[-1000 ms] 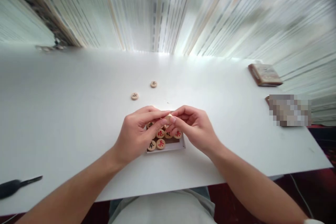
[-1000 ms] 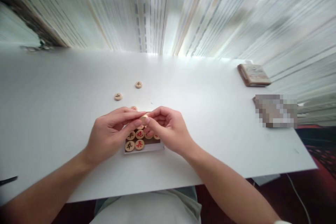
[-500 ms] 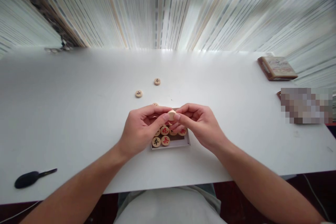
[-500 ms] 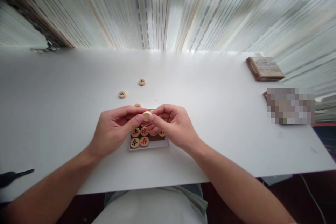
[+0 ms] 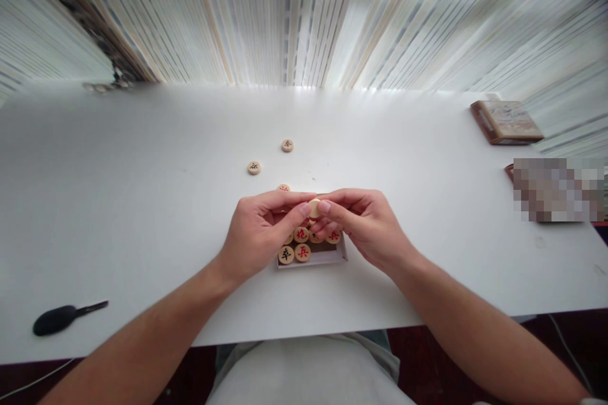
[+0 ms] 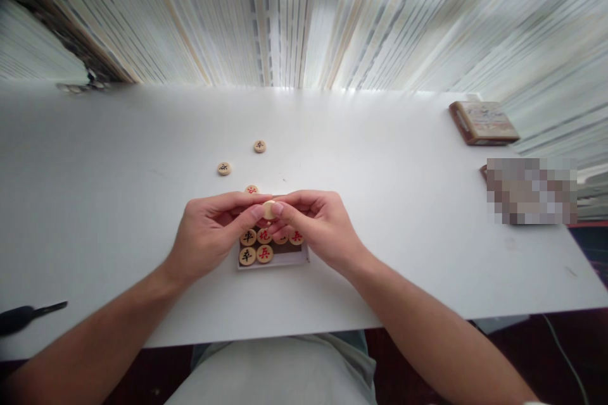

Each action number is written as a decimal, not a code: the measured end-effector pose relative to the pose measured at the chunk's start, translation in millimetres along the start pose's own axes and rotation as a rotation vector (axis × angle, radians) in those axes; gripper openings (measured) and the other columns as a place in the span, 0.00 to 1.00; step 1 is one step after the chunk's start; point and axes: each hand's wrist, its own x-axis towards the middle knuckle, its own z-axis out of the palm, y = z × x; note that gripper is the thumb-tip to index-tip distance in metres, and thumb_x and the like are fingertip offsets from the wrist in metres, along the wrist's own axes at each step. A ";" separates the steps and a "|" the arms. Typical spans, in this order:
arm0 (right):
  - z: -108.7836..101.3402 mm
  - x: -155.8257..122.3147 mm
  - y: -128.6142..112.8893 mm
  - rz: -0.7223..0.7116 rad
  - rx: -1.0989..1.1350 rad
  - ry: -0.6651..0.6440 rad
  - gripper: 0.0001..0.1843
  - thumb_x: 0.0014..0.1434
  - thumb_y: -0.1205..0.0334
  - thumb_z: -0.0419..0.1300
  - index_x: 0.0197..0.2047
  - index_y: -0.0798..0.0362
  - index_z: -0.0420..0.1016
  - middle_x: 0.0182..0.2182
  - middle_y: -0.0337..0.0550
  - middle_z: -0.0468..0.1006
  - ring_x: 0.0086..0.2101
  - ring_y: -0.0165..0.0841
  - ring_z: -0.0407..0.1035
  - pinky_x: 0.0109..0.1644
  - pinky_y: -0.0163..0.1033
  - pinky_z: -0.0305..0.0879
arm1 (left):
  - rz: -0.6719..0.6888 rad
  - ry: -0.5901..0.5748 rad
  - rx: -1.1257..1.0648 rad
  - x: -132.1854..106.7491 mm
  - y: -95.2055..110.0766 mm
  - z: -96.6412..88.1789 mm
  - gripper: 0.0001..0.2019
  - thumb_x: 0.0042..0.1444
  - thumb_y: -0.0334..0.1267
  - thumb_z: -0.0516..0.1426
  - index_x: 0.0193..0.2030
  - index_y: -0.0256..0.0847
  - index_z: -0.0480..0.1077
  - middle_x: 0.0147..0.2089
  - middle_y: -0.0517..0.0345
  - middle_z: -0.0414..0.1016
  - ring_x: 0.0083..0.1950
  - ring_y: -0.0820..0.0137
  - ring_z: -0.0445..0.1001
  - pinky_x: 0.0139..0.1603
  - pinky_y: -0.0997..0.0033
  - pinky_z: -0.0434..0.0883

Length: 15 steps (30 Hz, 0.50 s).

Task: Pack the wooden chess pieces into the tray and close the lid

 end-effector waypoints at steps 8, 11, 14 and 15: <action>-0.4 -0.1 0.0 0.053 0.085 0.014 0.20 0.48 0.58 0.85 0.44 0.53 0.91 0.32 0.45 0.89 0.30 0.31 0.83 0.36 0.32 0.83 | -0.038 -0.023 -0.125 0.5 0.2 -0.2 0.12 0.62 0.34 0.71 0.52 0.41 0.87 0.42 0.53 0.90 0.44 0.66 0.88 0.50 0.70 0.86; -0.3 0.4 -0.3 0.074 0.090 0.024 0.22 0.43 0.60 0.87 0.41 0.54 0.90 0.32 0.44 0.89 0.28 0.31 0.83 0.35 0.32 0.83 | -0.029 -0.017 -0.073 1.4 1.0 -0.6 0.12 0.61 0.36 0.72 0.52 0.43 0.87 0.44 0.53 0.90 0.45 0.64 0.89 0.49 0.68 0.88; -0.9 3.0 -0.2 0.080 0.106 -0.008 0.23 0.42 0.58 0.87 0.40 0.55 0.88 0.31 0.44 0.89 0.28 0.32 0.83 0.33 0.32 0.81 | -0.041 -0.008 0.024 -2.1 2.4 -6.2 0.13 0.60 0.40 0.73 0.51 0.46 0.88 0.47 0.54 0.90 0.47 0.61 0.89 0.52 0.65 0.88; -1.2 4.2 0.0 0.079 0.111 -0.026 0.24 0.43 0.56 0.87 0.40 0.55 0.87 0.31 0.44 0.89 0.28 0.32 0.83 0.33 0.32 0.81 | -0.055 -0.006 0.052 -4.2 2.6 -9.3 0.13 0.59 0.41 0.74 0.51 0.47 0.88 0.48 0.55 0.90 0.47 0.60 0.90 0.51 0.65 0.88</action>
